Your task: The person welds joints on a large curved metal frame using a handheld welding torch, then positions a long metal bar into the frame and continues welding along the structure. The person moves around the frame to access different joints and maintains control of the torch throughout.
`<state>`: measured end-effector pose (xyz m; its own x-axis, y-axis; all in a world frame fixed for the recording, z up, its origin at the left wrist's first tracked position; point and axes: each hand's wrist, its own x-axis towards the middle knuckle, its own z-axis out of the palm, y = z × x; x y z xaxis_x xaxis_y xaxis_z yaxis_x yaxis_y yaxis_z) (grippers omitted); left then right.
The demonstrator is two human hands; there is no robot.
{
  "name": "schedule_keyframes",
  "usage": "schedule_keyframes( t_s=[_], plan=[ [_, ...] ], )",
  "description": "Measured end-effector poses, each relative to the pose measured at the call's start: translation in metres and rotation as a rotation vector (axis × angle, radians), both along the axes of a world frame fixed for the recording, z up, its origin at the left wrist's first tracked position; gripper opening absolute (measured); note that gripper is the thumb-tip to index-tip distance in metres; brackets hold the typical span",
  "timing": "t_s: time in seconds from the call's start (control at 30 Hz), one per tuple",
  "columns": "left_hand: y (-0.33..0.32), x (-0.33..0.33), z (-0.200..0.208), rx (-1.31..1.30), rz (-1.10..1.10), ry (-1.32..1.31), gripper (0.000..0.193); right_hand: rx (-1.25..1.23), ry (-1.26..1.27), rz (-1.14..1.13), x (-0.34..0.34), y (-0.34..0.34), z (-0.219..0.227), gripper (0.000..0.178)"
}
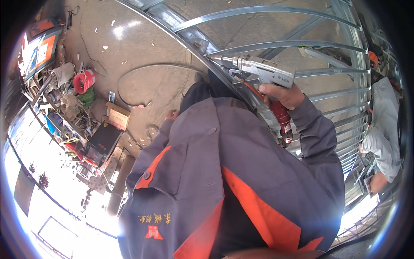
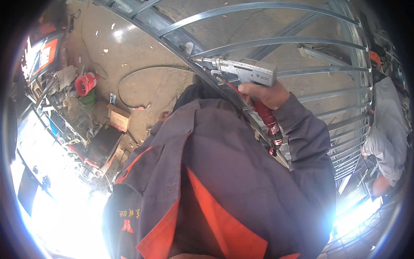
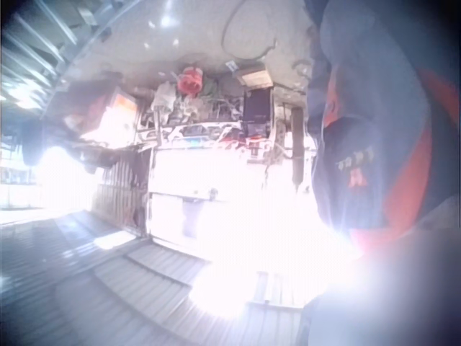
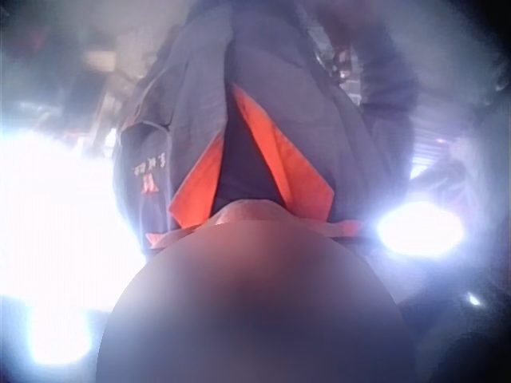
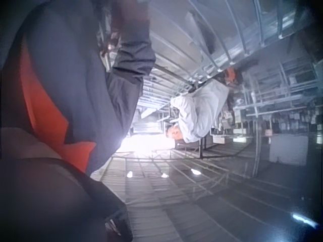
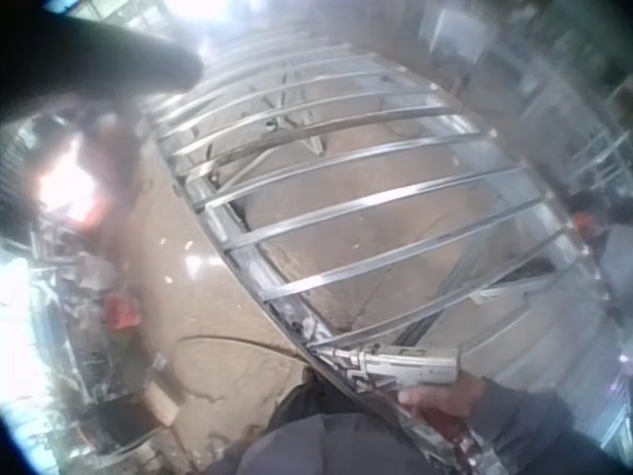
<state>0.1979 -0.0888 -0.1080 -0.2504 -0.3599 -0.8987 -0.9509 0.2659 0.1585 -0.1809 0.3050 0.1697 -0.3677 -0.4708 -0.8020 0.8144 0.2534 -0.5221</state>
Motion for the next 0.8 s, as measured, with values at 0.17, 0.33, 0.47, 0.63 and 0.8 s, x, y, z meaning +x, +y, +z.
schedule_keyframes(
  t_s=[0.17,0.33,0.47,0.63,0.8],
  plan=[
    [0.001,-0.007,0.001,0.04,0.009,-0.066,0.052,-0.008,-0.015,0.051,-0.002,0.001,0.0,0.028],
    [0.0,-0.007,0.0,0.005,-0.049,-0.006,0.053,-0.023,0.028,0.084,-0.001,-0.001,0.002,0.031],
    [0.001,-0.006,-0.005,-0.005,-0.033,-0.059,0.054,-0.034,0.042,0.124,-0.003,-0.002,0.001,0.033],
    [0.0,-0.004,-0.009,0.002,-0.03,-0.066,0.054,-0.055,0.065,0.132,-0.002,-0.001,0.002,0.035],
    [0.007,-0.01,0.002,-0.007,-0.039,-0.067,0.052,-0.03,0.063,0.153,0.0,-0.001,-0.001,0.036]
  ],
)
